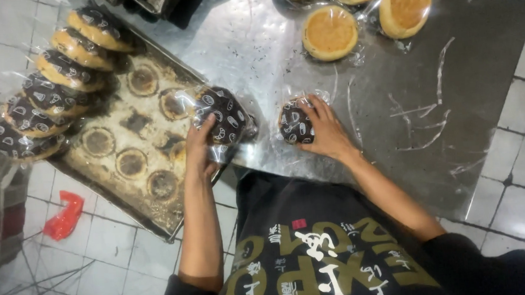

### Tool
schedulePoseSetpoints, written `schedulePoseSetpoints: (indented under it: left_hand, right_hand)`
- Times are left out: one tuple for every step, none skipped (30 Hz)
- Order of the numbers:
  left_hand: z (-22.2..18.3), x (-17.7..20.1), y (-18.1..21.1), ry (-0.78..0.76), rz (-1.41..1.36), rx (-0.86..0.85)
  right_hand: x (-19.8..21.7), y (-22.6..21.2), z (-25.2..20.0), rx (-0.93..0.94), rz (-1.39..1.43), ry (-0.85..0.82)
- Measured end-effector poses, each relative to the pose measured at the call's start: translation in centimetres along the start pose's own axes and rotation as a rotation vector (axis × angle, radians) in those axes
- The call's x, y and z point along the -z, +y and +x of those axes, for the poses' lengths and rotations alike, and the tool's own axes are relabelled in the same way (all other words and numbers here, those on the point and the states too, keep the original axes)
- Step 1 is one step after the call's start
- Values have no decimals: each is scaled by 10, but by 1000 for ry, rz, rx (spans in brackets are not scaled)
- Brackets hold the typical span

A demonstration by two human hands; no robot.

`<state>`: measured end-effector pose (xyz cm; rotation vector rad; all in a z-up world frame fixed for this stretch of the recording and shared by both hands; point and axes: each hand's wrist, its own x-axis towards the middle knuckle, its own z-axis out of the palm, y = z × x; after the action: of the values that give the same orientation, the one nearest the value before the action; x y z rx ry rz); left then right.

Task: Packaging individual donuts into plastic bags and arranging them on a metal tray

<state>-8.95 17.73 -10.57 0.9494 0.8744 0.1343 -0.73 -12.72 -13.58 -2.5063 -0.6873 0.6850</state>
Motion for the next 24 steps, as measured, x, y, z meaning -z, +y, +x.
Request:
schedulePoseSetpoints:
  left_hand:
    - [-8, -9, 6, 0, 84, -15]
    - [-16, -18, 11, 1, 168, -29]
    - [-23, -27, 8, -1, 171, -31]
    - [-30, -36, 4, -29, 212, -21]
    - [-35, -49, 2, -65, 258, -15]
    - [-21, -48, -12, -76, 265, -19]
    - [-6, -48, -27, -131, 513, 35]
    - [10, -49, -42, -183, 762, 86]
    - [-16, -75, -31, -193, 767, 88]
    - [-41, -100, -20, -238, 660, 142]
    - [-66, -125, -10, -283, 552, 196]
    - [-53, -122, -33, -294, 556, 199]
    - [-38, -119, -54, -265, 800, 174]
    - [-24, -115, -75, -230, 1044, 146]
    - [-28, -118, -74, -222, 1042, 147]
    - [-31, -121, -72, -191, 1088, 90]
    - [-32, -126, -70, -163, 1131, 29]
    - [-31, -129, -72, -157, 1126, 27]
    - [-30, -130, -73, -168, 1114, 31]
    - [-28, -130, -74, -179, 1103, 35]
    - [-23, -129, -76, -165, 1094, 34]
    - [-17, -127, -78, -156, 1043, 48]
    - [-15, -122, -82, -142, 986, 69]
    - [-7, -113, -89, -122, 973, 75]
  right_hand:
    - [-7, 10, 5, 23, 184, 150]
    - [-13, 20, 11, 46, 369, 300]
    - [-22, 29, 14, 46, 371, 303]
    - [-30, 39, 17, 41, 678, 357]
    - [-36, 50, 23, 37, 987, 418]
    - [-31, 46, 15, 37, 990, 432]
    - [-24, 43, 9, 142, 954, 352]
    - [-17, 41, 2, 245, 914, 271]
    - [-3, 28, -4, 238, 913, 280]
    - [11, 14, -9, 338, 696, 271]
    - [24, 2, -14, 432, 474, 259]
    - [22, 6, -17, 423, 472, 267]
    - [21, 10, -17, 346, 359, 149]
    - [19, 12, -16, 268, 245, 32]
    - [33, 11, -20, 274, 246, 27]
    - [48, 8, -23, 203, 195, -128]
    - [64, 7, -24, 130, 138, -280]
    - [72, 14, -19, 135, 134, -282]
    - [79, 18, -13, 120, 192, -175]
    - [86, 22, -6, 105, 250, -68]
    - [90, 30, 8, 118, 245, -77]
    - [94, 37, 23, 152, 149, 97]
    - [95, 42, 36, 189, 53, 261]
    - [95, 46, 50, 206, 51, 243]
